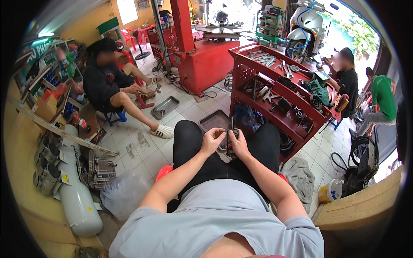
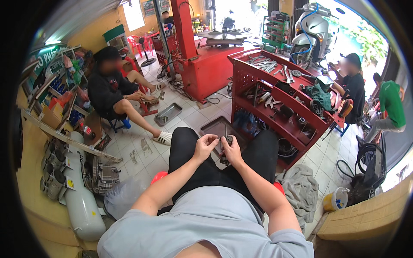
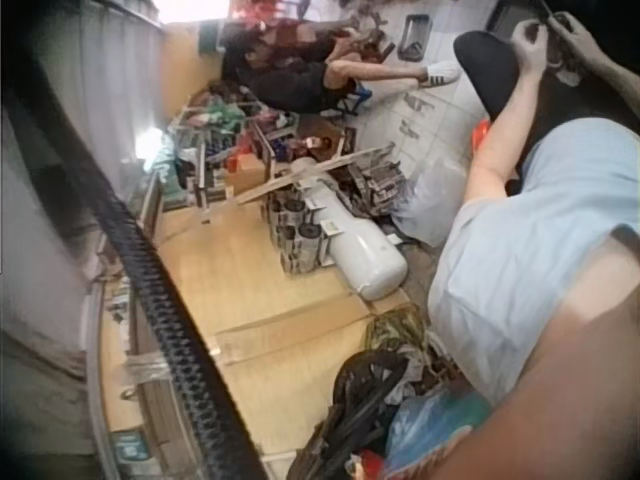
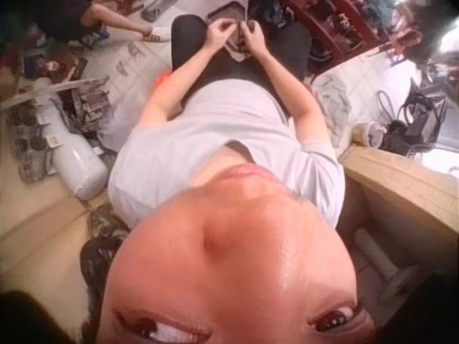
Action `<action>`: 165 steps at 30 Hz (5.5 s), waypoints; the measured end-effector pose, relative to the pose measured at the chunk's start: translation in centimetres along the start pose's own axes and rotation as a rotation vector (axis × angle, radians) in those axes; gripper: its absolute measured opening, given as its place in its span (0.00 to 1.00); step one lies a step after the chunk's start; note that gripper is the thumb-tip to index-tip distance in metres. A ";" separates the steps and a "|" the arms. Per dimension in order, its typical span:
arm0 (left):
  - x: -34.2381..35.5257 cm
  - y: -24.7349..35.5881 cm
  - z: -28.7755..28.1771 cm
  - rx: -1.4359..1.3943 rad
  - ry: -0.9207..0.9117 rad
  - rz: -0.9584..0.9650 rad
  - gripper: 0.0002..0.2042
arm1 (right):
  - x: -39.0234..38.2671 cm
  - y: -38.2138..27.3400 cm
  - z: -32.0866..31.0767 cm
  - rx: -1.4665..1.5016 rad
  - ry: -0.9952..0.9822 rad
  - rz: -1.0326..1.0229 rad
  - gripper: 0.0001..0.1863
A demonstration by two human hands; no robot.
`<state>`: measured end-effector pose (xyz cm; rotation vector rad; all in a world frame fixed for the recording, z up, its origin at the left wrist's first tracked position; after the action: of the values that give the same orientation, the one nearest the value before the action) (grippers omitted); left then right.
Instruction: The person sits on a low stool in a workshop and uses a small wrench to tighten bolts on a cylindrical mechanical component held in their lap. They repeatedly adjust the component's position and rotate the wrench to secure the fasteners.
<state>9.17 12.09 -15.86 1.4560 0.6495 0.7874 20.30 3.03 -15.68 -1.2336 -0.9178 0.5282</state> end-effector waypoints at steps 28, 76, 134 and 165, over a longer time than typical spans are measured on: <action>-0.3 1.3 1.4 0.315 -0.050 0.005 0.14 | 0.3 -0.1 -0.5 -0.079 0.013 -0.030 0.20; -6.9 21.6 1.9 0.134 -0.195 0.203 0.14 | -0.6 -23.7 0.6 -0.363 -0.199 -0.452 0.27; -10.3 25.7 1.8 0.295 -0.154 0.548 0.11 | -3.3 -27.8 0.6 -0.490 -0.169 -0.817 0.43; -11.5 26.2 1.9 0.550 0.054 0.774 0.10 | -3.2 -26.4 1.5 -0.114 -0.167 -0.673 0.31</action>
<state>1.84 0.61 9.40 2.2490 0.3326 1.3078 13.95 -6.02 8.51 -0.9091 -1.4393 0.0387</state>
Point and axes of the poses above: each hand's wrist, its own x-axis towards the middle knuckle, its own z-axis out of the palm, y = z × x, the point moved 8 cm from there along x, towards the middle knuckle, and after that the axes turned 14 degrees about -z, right-handed, at the moved point
